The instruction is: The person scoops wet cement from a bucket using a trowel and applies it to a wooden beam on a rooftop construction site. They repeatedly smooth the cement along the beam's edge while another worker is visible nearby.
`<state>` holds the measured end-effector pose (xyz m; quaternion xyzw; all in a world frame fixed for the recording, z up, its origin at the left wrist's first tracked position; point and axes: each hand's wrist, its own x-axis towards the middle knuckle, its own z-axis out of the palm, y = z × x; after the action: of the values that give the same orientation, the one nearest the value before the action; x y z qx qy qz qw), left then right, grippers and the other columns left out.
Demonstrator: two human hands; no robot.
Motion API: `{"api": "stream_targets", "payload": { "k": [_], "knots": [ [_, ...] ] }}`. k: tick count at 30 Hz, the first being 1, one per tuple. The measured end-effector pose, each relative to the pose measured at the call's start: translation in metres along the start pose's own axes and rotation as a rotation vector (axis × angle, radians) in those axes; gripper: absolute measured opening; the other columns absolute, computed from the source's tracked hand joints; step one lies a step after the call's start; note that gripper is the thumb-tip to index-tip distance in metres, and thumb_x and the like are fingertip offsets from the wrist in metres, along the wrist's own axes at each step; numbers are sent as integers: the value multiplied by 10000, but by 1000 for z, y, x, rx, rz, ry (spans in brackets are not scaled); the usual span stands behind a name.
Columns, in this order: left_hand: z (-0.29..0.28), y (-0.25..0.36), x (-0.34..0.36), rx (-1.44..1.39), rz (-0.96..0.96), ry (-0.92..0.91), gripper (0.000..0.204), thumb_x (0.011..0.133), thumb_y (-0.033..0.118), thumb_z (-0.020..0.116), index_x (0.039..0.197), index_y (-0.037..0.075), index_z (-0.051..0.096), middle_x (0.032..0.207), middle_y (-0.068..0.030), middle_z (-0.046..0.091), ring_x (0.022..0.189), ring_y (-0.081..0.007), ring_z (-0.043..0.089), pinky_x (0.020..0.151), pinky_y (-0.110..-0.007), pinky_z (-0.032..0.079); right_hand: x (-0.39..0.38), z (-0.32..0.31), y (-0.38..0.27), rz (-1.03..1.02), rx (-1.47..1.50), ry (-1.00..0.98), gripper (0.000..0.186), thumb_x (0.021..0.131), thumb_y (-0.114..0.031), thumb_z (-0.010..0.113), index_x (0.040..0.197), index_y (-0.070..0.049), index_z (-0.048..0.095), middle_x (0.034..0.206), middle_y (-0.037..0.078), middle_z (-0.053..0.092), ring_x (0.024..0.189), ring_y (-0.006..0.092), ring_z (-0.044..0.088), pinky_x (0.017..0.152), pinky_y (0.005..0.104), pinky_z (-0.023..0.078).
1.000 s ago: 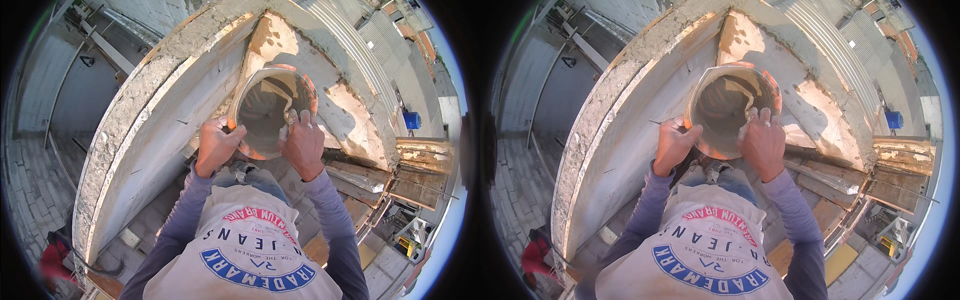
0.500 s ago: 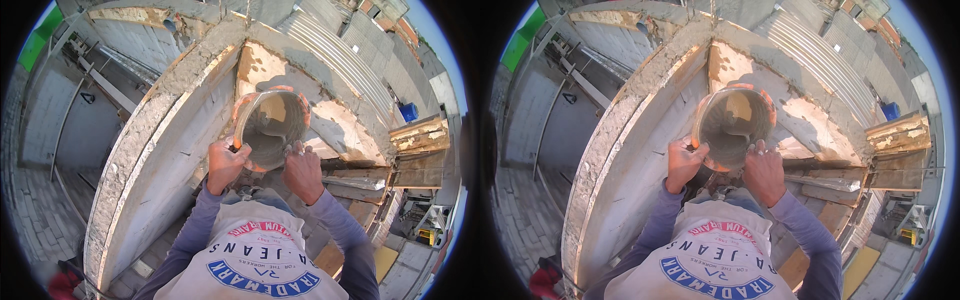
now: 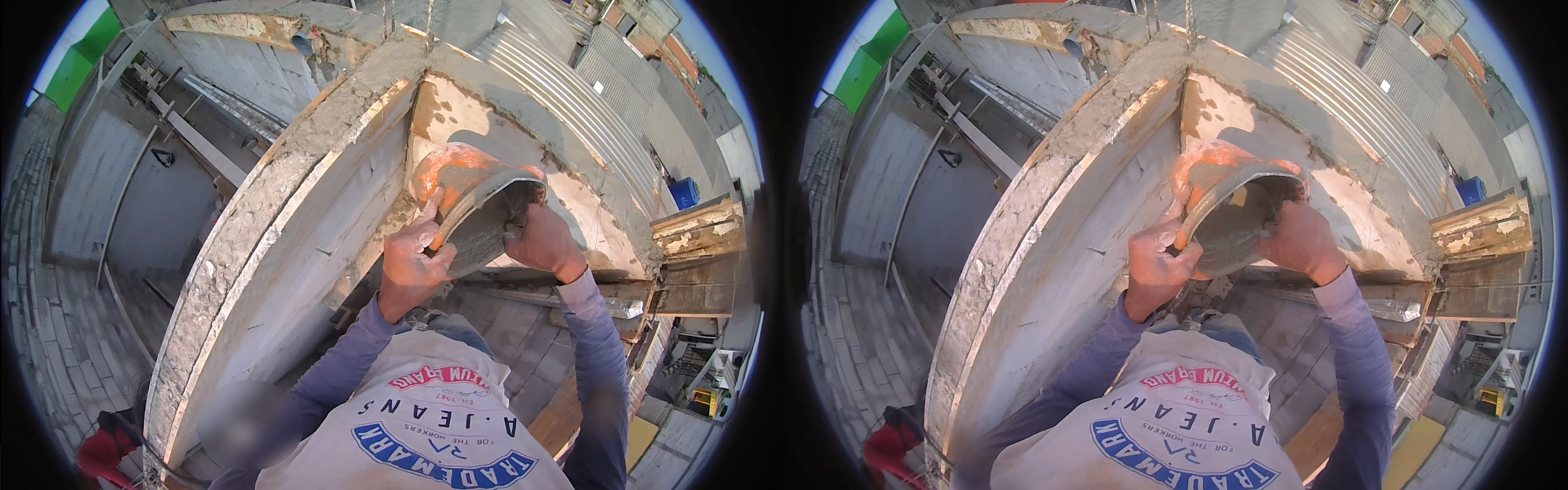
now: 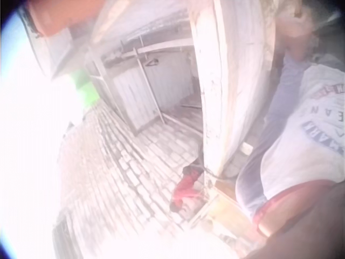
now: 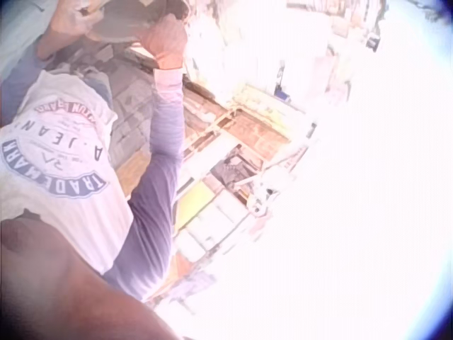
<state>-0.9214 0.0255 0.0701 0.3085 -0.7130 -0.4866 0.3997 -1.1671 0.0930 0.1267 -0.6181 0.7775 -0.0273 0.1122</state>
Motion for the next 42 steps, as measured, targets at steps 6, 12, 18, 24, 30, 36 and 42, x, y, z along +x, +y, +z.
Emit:
{"api": "stream_targets", "payload": {
  "k": [6,12,18,24,30,36,42],
  "knots": [
    [-1,-6,-13,-136,-80,21,263,790,-62,662,1038,-147,677,1461,-240,625,873,-94,670,686,-302,582,-18,39,-1,223,875,-221,320,861,-226,676,992,65,665,758,168,687,581,236,664,501,350,534],
    [-2,-15,-17,-232,-387,152,114,843,8,688,852,-98,647,992,-166,759,660,-146,703,559,-304,545,-19,103,0,268,1568,-436,330,914,-183,625,1173,15,568,817,190,670,526,227,614,424,345,491],
    [-15,-69,-45,-279,-657,429,152,882,95,715,872,-57,721,714,-60,700,654,-86,616,606,-298,501,-4,61,6,167,1550,-670,359,967,-265,568,939,78,667,731,182,663,498,226,602,452,338,476],
    [-40,-95,-79,-234,-698,628,184,891,126,719,916,-54,747,723,-32,686,643,-92,594,603,-298,486,79,-26,18,-105,1309,-609,278,940,-176,615,940,87,704,726,167,681,484,192,598,458,324,476],
    [-61,-108,-129,-218,-733,786,156,884,109,711,895,-44,741,721,-28,681,634,-89,589,593,-286,475,155,-128,-62,-470,468,13,185,849,-90,698,970,41,746,717,84,685,521,178,619,536,332,508],
    [-55,-108,-157,-214,-731,893,141,886,94,694,875,-43,724,709,-15,660,618,-82,571,575,-275,457,223,-135,-86,-818,-318,359,272,628,-158,745,862,-23,713,826,200,682,814,444,668,716,512,550],
    [-49,-106,-161,-286,-740,950,126,874,76,682,880,-43,722,698,-3,634,598,-72,540,558,-269,440,245,-121,-75,-744,-269,394,273,604,-168,723,832,-22,686,860,197,695,817,430,684,738,513,559]
  ]
}}
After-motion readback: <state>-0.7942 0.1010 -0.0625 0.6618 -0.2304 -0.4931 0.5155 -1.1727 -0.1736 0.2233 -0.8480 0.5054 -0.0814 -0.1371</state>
